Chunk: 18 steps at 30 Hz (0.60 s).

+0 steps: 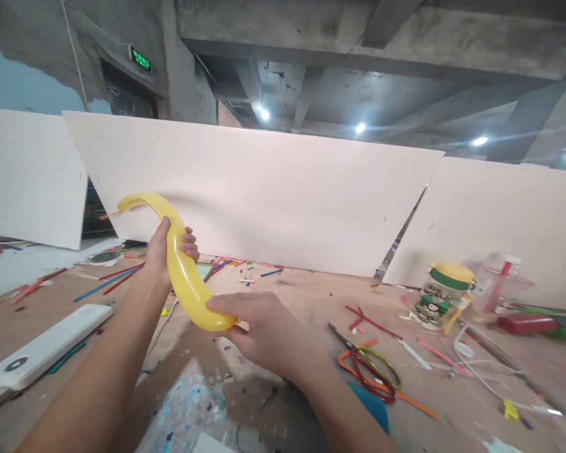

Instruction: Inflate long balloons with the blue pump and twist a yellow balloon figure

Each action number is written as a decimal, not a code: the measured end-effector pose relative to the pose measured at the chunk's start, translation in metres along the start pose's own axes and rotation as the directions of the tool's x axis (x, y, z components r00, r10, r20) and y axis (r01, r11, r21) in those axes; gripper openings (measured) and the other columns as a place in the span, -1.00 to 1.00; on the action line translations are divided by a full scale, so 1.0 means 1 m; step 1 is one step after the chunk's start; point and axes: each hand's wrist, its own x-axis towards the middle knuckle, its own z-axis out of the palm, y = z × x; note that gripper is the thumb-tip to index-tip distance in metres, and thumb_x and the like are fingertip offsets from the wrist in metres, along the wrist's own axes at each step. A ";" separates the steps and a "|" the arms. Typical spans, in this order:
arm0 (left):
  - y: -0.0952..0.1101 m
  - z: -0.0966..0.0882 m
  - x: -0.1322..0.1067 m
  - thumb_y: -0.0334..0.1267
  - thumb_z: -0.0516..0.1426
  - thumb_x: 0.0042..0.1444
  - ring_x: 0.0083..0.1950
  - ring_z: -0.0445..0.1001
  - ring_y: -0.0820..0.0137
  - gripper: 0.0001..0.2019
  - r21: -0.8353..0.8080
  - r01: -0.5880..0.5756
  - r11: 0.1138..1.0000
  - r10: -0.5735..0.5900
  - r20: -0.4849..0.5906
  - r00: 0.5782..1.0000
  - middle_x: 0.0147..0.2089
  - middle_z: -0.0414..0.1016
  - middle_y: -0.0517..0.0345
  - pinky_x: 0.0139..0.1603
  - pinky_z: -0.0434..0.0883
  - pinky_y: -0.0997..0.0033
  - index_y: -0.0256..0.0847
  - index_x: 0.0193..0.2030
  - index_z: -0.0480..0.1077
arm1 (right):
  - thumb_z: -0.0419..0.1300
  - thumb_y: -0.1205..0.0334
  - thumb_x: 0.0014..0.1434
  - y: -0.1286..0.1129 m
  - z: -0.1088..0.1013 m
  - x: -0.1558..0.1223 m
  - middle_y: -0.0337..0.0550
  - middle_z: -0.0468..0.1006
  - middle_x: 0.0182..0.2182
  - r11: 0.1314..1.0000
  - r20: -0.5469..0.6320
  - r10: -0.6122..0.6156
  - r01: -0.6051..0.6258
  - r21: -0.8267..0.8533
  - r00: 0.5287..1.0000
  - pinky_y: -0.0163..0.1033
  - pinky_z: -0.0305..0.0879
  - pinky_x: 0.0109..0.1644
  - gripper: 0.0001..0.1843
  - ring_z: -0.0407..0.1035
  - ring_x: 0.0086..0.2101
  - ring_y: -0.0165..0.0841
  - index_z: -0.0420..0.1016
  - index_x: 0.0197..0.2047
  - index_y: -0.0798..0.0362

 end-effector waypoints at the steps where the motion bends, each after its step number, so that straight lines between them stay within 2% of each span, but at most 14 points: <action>1: -0.001 -0.001 0.001 0.07 0.02 0.14 -0.73 0.19 0.56 -0.62 0.005 -0.005 1.000 0.005 -0.002 1.000 -0.64 0.21 0.28 -0.71 0.25 0.55 -0.25 -0.42 0.25 | 0.21 0.38 0.10 0.000 -0.001 0.000 -0.23 0.58 -0.09 1.000 -0.009 0.012 -0.012 0.000 1.000 -0.24 0.36 -0.01 -0.60 0.47 -0.12 -0.32 0.47 0.01 -0.11; 2: -0.002 -0.001 0.001 0.08 0.03 0.12 -0.72 0.20 0.55 -0.62 0.002 -0.025 1.000 0.025 0.001 1.000 -0.64 0.22 0.27 -0.70 0.26 0.54 -0.25 -0.42 0.25 | 0.24 0.36 0.07 0.000 -0.002 0.001 -0.22 0.58 -0.10 0.999 -0.056 0.032 -0.032 -0.003 0.998 -0.23 0.35 -0.02 -0.60 0.46 -0.13 -0.31 0.48 0.00 -0.10; 4: -0.005 -0.001 0.002 0.05 0.10 0.07 -0.64 0.32 0.48 -0.65 -0.035 -0.107 0.994 0.108 0.031 0.994 -0.59 0.31 0.20 -0.59 0.37 0.46 -0.25 -0.41 0.28 | 0.28 0.31 0.01 0.006 -0.006 0.003 -0.18 0.58 -0.12 0.994 -0.242 0.106 -0.107 0.008 0.965 -0.21 0.35 -0.03 -0.60 0.45 -0.14 -0.28 0.49 -0.03 -0.05; 6: -0.009 0.001 0.003 -0.07 0.17 0.01 -0.43 0.49 0.36 -0.74 -0.102 -0.220 0.970 0.231 0.107 0.967 -0.47 0.43 0.10 -0.35 0.48 0.36 -0.25 -0.38 0.32 | 0.29 0.25 -0.01 0.017 -0.011 0.005 -0.17 0.58 -0.24 0.971 -0.410 0.238 -0.215 0.101 0.880 -0.22 0.38 -0.16 -0.67 0.45 -0.25 -0.30 0.50 -0.10 0.00; 8: -0.014 0.003 0.004 -0.23 0.23 -0.05 -0.21 0.52 0.29 -0.82 -0.152 -0.306 0.940 0.332 0.193 0.923 -0.33 0.50 0.08 -0.10 0.47 0.27 -0.24 -0.35 0.36 | 0.26 0.16 0.01 0.033 -0.014 0.007 -0.22 0.52 -0.45 0.909 -0.433 0.404 -0.301 0.289 0.806 -0.27 0.36 -0.38 -0.75 0.40 -0.46 -0.37 0.49 -0.21 0.05; 10: -0.020 0.006 0.006 -0.34 0.27 -0.11 -0.17 0.51 0.33 -0.82 -0.158 -0.376 0.913 0.403 0.211 0.891 -0.31 0.51 0.14 0.00 0.43 0.28 -0.22 -0.34 0.37 | 0.24 0.06 0.04 0.050 -0.017 0.009 -0.29 0.41 -0.61 0.794 -0.338 0.526 -0.309 0.523 0.780 -0.32 0.26 -0.54 -0.74 0.28 -0.62 -0.46 0.46 -0.31 0.10; 12: -0.029 0.008 0.008 -0.38 0.30 -0.15 -0.25 0.51 0.41 -0.78 -0.099 -0.429 0.898 0.440 0.167 0.883 -0.37 0.48 0.22 -0.05 0.43 0.35 -0.20 -0.35 0.36 | 0.25 0.00 0.03 0.064 -0.018 0.011 -0.34 0.32 -0.66 0.658 -0.327 0.582 -0.196 0.727 0.744 -0.37 0.15 -0.63 -0.70 0.18 -0.69 -0.52 0.42 -0.38 0.10; 14: -0.040 0.009 0.010 -0.37 0.32 -0.17 -0.36 0.48 0.46 -0.75 0.022 -0.452 0.892 0.447 0.125 0.886 -0.43 0.43 0.26 -0.20 0.43 0.42 -0.20 -0.36 0.34 | 0.31 0.02 -0.02 0.070 -0.017 0.013 -0.36 0.32 -0.64 0.554 -0.392 0.600 -0.008 0.833 0.697 -0.40 0.15 -0.63 -0.70 0.17 -0.67 -0.55 0.40 -0.39 0.08; 16: -0.053 0.011 0.010 -0.32 0.32 -0.17 -0.43 0.45 0.47 -0.73 0.161 -0.434 0.886 0.420 0.114 0.900 -0.47 0.40 0.28 -0.34 0.40 0.45 -0.20 -0.35 0.32 | 0.35 0.08 -0.05 0.070 -0.016 0.015 -0.32 0.41 -0.53 0.509 -0.476 0.601 0.152 0.847 0.642 -0.41 0.29 -0.48 -0.72 0.30 -0.55 -0.53 0.43 -0.35 0.07; 18: -0.068 0.014 0.006 -0.27 0.32 -0.16 -0.46 0.42 0.47 -0.71 0.263 -0.409 0.874 0.392 0.118 0.912 -0.48 0.38 0.27 -0.40 0.37 0.46 -0.21 -0.32 0.33 | 0.37 0.12 -0.06 0.066 -0.016 0.016 -0.25 0.50 -0.35 0.500 -0.544 0.597 0.256 0.827 0.590 -0.36 0.39 -0.25 -0.71 0.43 -0.34 -0.45 0.45 -0.28 0.03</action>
